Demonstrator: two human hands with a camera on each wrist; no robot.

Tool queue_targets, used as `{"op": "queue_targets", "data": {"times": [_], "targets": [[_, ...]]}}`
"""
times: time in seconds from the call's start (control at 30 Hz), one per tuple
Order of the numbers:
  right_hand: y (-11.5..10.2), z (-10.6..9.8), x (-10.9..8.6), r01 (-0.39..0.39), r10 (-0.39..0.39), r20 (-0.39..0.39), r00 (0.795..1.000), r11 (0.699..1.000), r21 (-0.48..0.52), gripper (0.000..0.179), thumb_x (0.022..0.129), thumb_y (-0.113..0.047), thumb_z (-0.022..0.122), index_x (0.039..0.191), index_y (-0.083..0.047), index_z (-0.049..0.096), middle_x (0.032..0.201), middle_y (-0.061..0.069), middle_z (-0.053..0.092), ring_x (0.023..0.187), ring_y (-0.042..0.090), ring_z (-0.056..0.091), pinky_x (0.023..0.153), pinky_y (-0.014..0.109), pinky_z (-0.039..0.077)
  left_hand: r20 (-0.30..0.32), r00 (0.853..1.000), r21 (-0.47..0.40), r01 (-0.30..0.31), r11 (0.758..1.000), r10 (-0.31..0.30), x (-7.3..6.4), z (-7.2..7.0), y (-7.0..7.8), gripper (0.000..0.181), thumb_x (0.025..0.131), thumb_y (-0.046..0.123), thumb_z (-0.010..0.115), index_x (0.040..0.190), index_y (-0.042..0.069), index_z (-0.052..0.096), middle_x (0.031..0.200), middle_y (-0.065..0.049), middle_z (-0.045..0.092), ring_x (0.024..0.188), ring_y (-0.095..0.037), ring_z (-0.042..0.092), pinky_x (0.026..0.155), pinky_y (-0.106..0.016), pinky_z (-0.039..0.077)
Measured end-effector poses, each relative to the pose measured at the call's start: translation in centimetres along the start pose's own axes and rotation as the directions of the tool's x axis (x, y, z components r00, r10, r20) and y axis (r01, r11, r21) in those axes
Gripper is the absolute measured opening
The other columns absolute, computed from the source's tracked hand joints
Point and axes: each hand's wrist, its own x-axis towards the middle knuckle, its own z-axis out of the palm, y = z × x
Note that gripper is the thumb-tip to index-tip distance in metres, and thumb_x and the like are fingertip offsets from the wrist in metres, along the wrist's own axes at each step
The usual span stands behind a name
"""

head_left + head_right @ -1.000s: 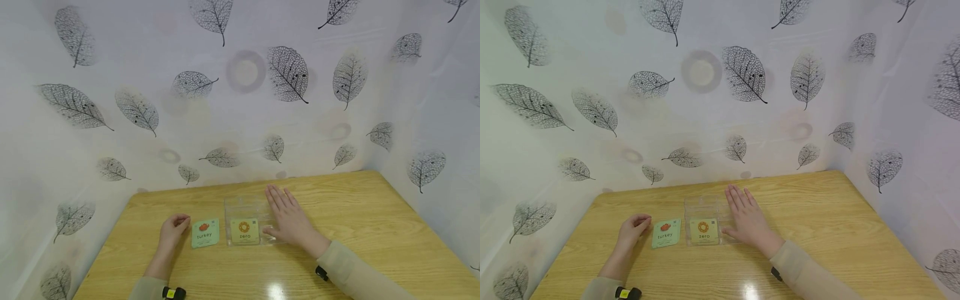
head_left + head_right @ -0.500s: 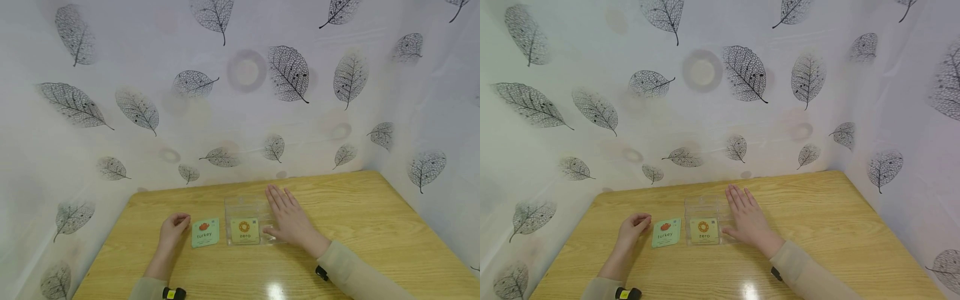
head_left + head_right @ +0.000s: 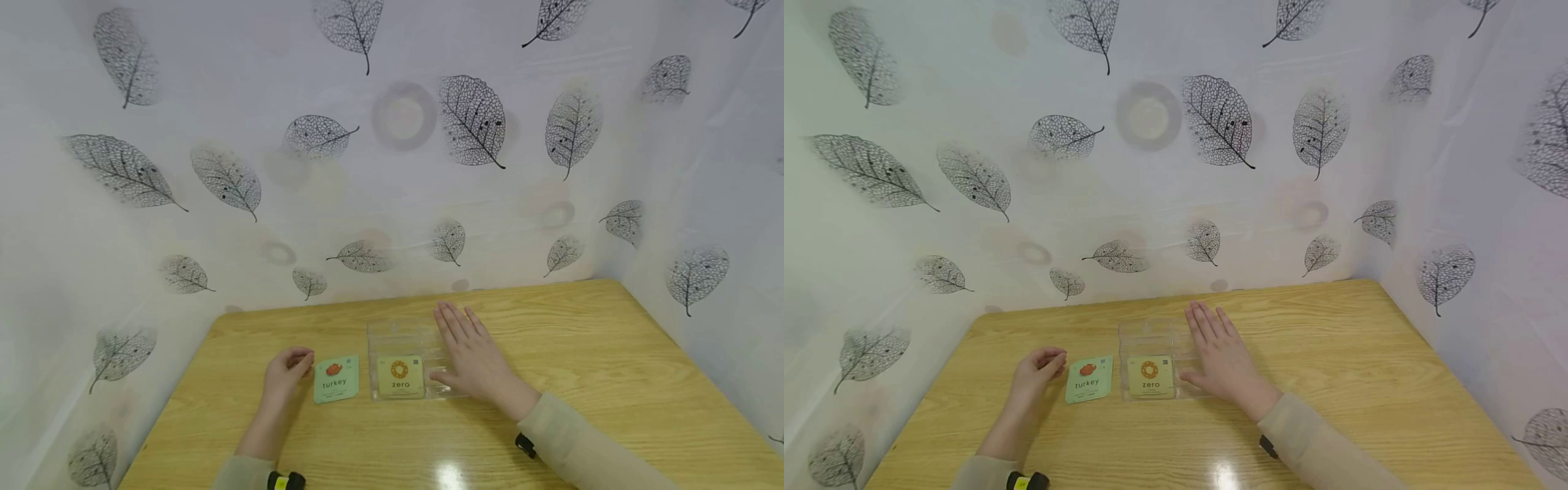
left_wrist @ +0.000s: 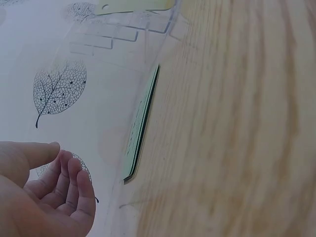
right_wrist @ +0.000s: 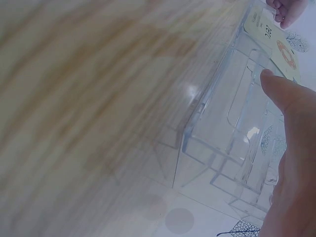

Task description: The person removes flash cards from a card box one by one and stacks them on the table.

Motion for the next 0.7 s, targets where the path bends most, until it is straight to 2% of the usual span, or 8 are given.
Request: {"op": "queue_targets", "data": {"times": [0.17, 0.4, 0.53, 0.7], "targets": [[0.1, 0.0, 0.0, 0.003, -0.003, -0.004, 1.0, 1.0, -0.004, 0.116, 0.092, -0.074, 0.063, 0.167, 0.003, 0.019, 0.176, 0.021, 0.017, 0.165, 0.038, 0.017, 0.135, 0.055, 0.014, -0.001, 1.0, -0.006, -0.001, 1.0, 0.001, -0.2, 0.2, 0.2, 0.025, 0.107, 0.008, 0.062, 0.125, -0.01, 0.064, 0.111, -0.018, 0.073, 0.091, -0.012, 0.067, 0.079, -0.015, 0.058], [0.0, 0.1, 0.0, 0.014, -0.014, -0.016, 1.0, 1.0, -0.012, 0.116, 0.091, -0.074, 0.063, 0.166, 0.004, 0.021, 0.176, 0.022, 0.019, 0.163, 0.04, 0.023, 0.134, 0.057, 0.017, 0.011, 1.0, -0.018, -0.028, 0.999, 0.028, -0.5, 0.7, 0.3, 0.024, 0.107, 0.007, 0.062, 0.124, -0.01, 0.064, 0.114, -0.023, 0.072, 0.091, -0.012, 0.068, 0.081, -0.016, 0.059], [0.1, 0.2, 0.0, 0.014, -0.014, -0.015, 1.0, 1.0, -0.021, 0.116, 0.091, -0.075, 0.062, 0.166, 0.004, 0.021, 0.176, 0.022, 0.018, 0.163, 0.04, 0.022, 0.134, 0.056, 0.017, 0.012, 0.999, -0.026, -0.037, 0.999, 0.037, -0.6, 1.0, 0.5, 0.023, 0.106, 0.006, 0.062, 0.123, -0.01, 0.065, 0.113, -0.022, 0.073, 0.089, -0.009, 0.067, 0.079, -0.015, 0.058], [0.1, 0.1, 0.0, 0.007, -0.007, -0.001, 1.0, 1.0, -0.027, 0.117, 0.092, -0.077, 0.06, 0.167, 0.002, 0.019, 0.177, 0.02, 0.015, 0.164, 0.038, 0.019, 0.135, 0.055, 0.014, 0.023, 0.999, -0.028, -0.031, 0.999, 0.031, -0.8, 1.4, 0.8, 0.022, 0.106, 0.006, 0.063, 0.122, -0.009, 0.066, 0.108, -0.015, 0.073, 0.09, -0.008, 0.065, 0.079, -0.017, 0.058]]}}
